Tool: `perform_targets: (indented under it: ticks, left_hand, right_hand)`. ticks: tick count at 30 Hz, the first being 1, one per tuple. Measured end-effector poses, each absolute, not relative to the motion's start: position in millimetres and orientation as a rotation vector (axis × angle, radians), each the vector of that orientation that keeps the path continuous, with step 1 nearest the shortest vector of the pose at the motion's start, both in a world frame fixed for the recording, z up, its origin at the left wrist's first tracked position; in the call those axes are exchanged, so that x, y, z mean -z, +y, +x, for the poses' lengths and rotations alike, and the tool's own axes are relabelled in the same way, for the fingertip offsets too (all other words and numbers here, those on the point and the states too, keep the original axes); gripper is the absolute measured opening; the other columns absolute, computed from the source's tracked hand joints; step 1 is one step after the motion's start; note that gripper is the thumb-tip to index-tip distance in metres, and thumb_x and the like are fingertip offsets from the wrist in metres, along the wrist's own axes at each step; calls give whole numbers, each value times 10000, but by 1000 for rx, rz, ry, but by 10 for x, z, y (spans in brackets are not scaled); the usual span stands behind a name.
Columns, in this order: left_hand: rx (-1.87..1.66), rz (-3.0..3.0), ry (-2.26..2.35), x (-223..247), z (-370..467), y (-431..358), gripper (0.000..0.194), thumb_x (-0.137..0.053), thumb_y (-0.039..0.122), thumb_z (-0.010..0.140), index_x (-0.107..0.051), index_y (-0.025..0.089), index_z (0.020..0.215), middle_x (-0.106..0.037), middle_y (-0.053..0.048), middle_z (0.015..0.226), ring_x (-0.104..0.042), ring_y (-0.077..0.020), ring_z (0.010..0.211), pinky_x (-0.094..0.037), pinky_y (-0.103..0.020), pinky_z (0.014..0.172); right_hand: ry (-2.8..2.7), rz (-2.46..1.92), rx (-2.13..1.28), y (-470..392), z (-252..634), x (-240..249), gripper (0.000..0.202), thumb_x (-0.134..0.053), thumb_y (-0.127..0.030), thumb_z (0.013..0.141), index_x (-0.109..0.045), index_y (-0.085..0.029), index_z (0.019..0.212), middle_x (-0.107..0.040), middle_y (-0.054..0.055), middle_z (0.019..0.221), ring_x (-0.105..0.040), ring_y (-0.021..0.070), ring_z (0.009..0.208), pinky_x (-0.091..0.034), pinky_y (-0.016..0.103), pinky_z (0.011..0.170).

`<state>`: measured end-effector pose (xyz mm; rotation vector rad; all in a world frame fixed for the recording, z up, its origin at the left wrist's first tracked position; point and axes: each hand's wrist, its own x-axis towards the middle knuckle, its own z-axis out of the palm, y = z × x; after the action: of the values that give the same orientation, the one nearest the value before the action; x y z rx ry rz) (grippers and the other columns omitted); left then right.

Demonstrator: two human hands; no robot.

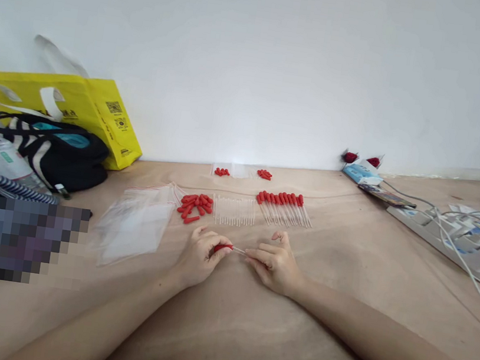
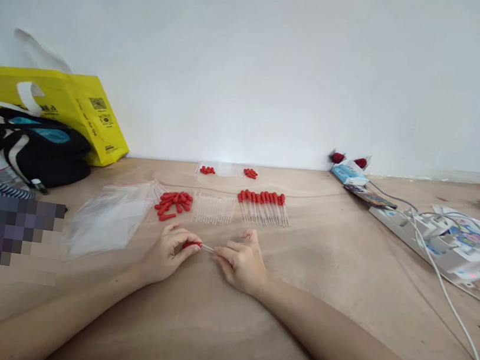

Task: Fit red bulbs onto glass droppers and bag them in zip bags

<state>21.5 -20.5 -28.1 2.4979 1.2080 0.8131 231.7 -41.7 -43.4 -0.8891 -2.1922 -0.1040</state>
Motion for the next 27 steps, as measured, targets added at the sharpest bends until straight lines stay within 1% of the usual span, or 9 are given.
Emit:
perform_targets:
  ticks: [4,9,13,18,27]
  left_hand:
    - [-818,2591,1141,250,220,-232,144,-454,275,839,-585,220,812,-667,21,775,-595,-151,751,-174,-481,974]
    - [-873,2635,1093,222,257,-271,160,-430,265,852,-571,208,801,-663,20,745,-596,-136,707,-214,-461,959]
    - [-890,2727,1013,217,283,-310,132,-451,252,842,-567,209,794,-661,29,720,-603,-138,726,-201,-456,980]
    - [-901,2786,1002,225,287,-328,129,-455,238,838,-571,207,791,-659,23,704,-606,-143,741,-212,-456,983]
    - [-911,2809,993,226,297,-314,114,-468,229,829,-575,206,797,-659,23,697,-606,-147,738,-204,-463,985]
  right_hand:
    - [-2213,-851,125,-396,2344,429,187,-462,-223,839,-646,-196,818,-589,-27,588,-464,81,538,-220,322,742]
    - [-2185,-882,129,-412,2333,396,189,-435,-191,837,-623,-185,833,-614,-16,643,-494,95,592,-212,328,741]
    - [-2202,-918,135,-433,2312,363,203,-414,-205,845,-612,-182,807,-629,0,684,-501,107,618,-208,324,699]
    - [-2250,-948,144,-428,2287,372,218,-397,-216,853,-608,-183,811,-629,2,684,-496,109,617,-189,314,650]
    - [-2255,-969,11,-431,2243,365,255,-357,-199,869,-598,-167,792,-633,7,672,-489,109,609,-190,307,654]
